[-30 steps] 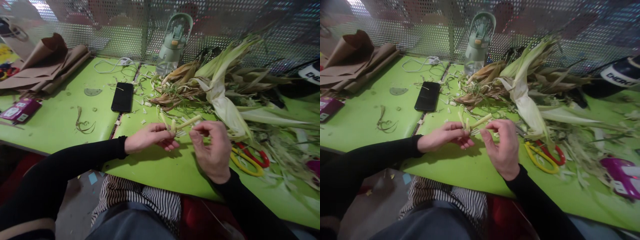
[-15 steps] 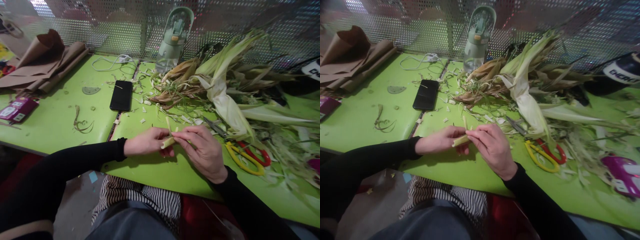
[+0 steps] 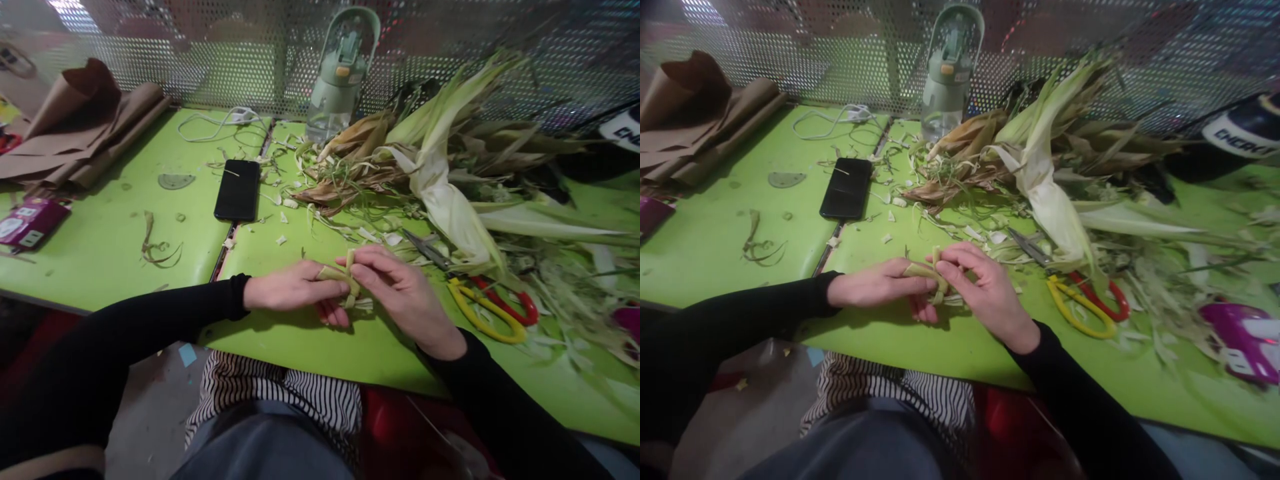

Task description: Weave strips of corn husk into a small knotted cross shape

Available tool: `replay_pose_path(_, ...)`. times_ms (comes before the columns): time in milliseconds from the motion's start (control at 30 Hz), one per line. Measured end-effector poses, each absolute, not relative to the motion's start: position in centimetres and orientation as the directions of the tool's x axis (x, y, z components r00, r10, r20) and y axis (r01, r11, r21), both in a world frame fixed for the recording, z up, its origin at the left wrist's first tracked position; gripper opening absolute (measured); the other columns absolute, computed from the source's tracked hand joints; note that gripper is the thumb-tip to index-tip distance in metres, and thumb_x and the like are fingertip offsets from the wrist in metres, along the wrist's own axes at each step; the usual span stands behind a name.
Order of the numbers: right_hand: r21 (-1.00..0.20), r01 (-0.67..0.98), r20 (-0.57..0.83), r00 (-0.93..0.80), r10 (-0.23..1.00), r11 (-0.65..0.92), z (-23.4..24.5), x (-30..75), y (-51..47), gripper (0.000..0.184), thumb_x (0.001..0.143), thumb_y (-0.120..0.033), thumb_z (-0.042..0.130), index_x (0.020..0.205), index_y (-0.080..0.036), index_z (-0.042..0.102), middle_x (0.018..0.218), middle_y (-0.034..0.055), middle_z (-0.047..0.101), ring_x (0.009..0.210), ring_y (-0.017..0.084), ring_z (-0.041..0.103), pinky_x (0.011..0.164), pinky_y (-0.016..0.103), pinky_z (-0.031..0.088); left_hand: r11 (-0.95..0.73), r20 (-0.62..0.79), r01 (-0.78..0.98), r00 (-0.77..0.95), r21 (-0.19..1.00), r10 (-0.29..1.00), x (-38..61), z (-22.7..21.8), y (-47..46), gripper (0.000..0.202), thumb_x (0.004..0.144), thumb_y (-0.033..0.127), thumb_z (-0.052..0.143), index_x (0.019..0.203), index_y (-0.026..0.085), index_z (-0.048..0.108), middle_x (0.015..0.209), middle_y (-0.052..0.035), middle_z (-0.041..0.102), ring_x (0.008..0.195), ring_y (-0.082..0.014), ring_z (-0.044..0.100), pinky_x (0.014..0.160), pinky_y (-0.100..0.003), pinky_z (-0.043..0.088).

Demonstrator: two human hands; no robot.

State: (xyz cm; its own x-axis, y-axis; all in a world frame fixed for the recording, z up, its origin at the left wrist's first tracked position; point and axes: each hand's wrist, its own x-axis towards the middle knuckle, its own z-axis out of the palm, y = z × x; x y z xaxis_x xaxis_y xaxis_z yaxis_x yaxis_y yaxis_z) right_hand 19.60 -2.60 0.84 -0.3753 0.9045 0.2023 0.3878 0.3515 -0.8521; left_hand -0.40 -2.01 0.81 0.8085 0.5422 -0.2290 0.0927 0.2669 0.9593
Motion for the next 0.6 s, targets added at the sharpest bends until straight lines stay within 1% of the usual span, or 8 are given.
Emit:
replay_pose_path(33,-0.852,0.375,0.228,-0.364,0.903,0.366,0.8,19.6,-2.6,0.016,0.092,-0.037,0.062,0.088,-0.026,0.073,0.094,0.0023,0.069,0.092,0.019,0.066,0.084,0.035,0.053,0.306,-0.244,0.085,0.811,0.948,0.532,-0.4,0.8,-2.0,0.037,0.099,0.037,0.047,0.081,0.01,0.064,0.086,-0.0135,0.076,0.072,-0.0132,0.07,0.078,-0.029,0.059)
replay_pose_path(100,-0.821,0.355,0.332,-0.341,0.879,0.447,0.6,19.7,-2.7,0.012,0.092,-0.034,0.063,0.09,-0.027,0.072,0.091,0.0016,0.071,0.088,0.019,0.066,0.08,0.035,0.053,0.389,-0.265,0.047,0.807,0.92,0.528,-0.4,0.7,-1.8,0.037,0.098,0.037,0.048,0.081,0.009,0.066,0.083,-0.0141,0.076,0.072,-0.014,0.07,0.078,-0.029,0.059)
replay_pose_path(167,-0.73,0.35,0.465,-0.375,0.802,0.587,0.6,19.9,-2.7,0.009,0.093,-0.029,0.062,0.094,-0.03,0.071,0.091,0.0004,0.073,0.087,0.019,0.066,0.082,0.038,0.052,0.465,-0.277,-0.001,0.802,0.885,0.53,-0.4,0.6,-1.7,0.038,0.097,0.038,0.049,0.081,0.009,0.067,0.083,-0.015,0.077,0.071,-0.0148,0.071,0.076,-0.029,0.059)
replay_pose_path(233,-0.601,0.361,0.55,-0.46,0.697,0.713,0.9,20.1,-2.7,0.011,0.094,-0.026,0.061,0.098,-0.032,0.07,0.09,-0.0008,0.075,0.086,0.019,0.066,0.086,0.041,0.051,0.522,-0.292,-0.029,0.801,0.853,0.522,-0.5,0.6,-1.7,0.037,0.096,0.037,0.049,0.08,0.009,0.068,0.083,-0.0157,0.077,0.071,-0.0153,0.071,0.075,-0.029,0.058)
replay_pose_path(333,-0.462,0.417,0.539,-0.569,0.621,0.783,1.6,20.3,-2.6,0.013,0.097,-0.028,0.056,0.095,-0.032,0.068,0.091,0.0001,0.075,0.089,0.021,0.066,0.087,0.044,0.05,0.557,-0.314,-0.021,0.808,0.83,0.499,-0.7,0.7,-1.7,0.033,0.094,0.032,0.05,0.08,0.008,0.069,0.082,-0.0152,0.077,0.072,-0.015,0.071,0.076,-0.028,0.058)
replay_pose_path(400,-0.435,0.448,0.515,-0.588,0.624,0.781,1.9,20.4,-2.7,0.013,0.096,-0.029,0.055,0.089,-0.029,0.065,0.094,0.0021,0.074,0.091,0.022,0.065,0.086,0.044,0.05,0.55,-0.318,-0.009,0.809,0.835,0.494,-0.8,0.8,-1.8,0.031,0.093,0.028,0.05,0.08,0.008,0.07,0.083,-0.0149,0.077,0.073,-0.0146,0.071,0.076,-0.027,0.058)
replay_pose_path(500,-0.465,0.473,0.486,-0.57,0.662,0.748,2.2,20.2,-3.0,0.012,0.091,-0.024,0.061,0.079,-0.025,0.058,0.098,0.0046,0.069,0.092,0.022,0.064,0.083,0.042,0.052,0.512,-0.293,-0.002,0.818,0.859,0.495,-0.8,1.0,-1.8,0.029,0.091,0.023,0.05,0.08,0.007,0.072,0.087,-0.0157,0.077,0.075,-0.0148,0.071,0.079,-0.028,0.058)
replay_pose_path(600,-0.521,0.48,0.456,-0.542,0.706,0.706,2.1,20.0,-3.3,0.014,0.087,-0.019,0.064,0.077,-0.023,0.056,0.101,0.0062,0.066,0.094,0.021,0.065,0.082,0.04,0.054,0.476,-0.244,-0.029,0.831,0.879,0.5,-0.7,1.1,-1.8,0.023,0.088,0.017,0.052,0.084,0.007,0.073,0.092,-0.016,0.077,0.079,-0.0158,0.072,0.083,-0.031,0.059)
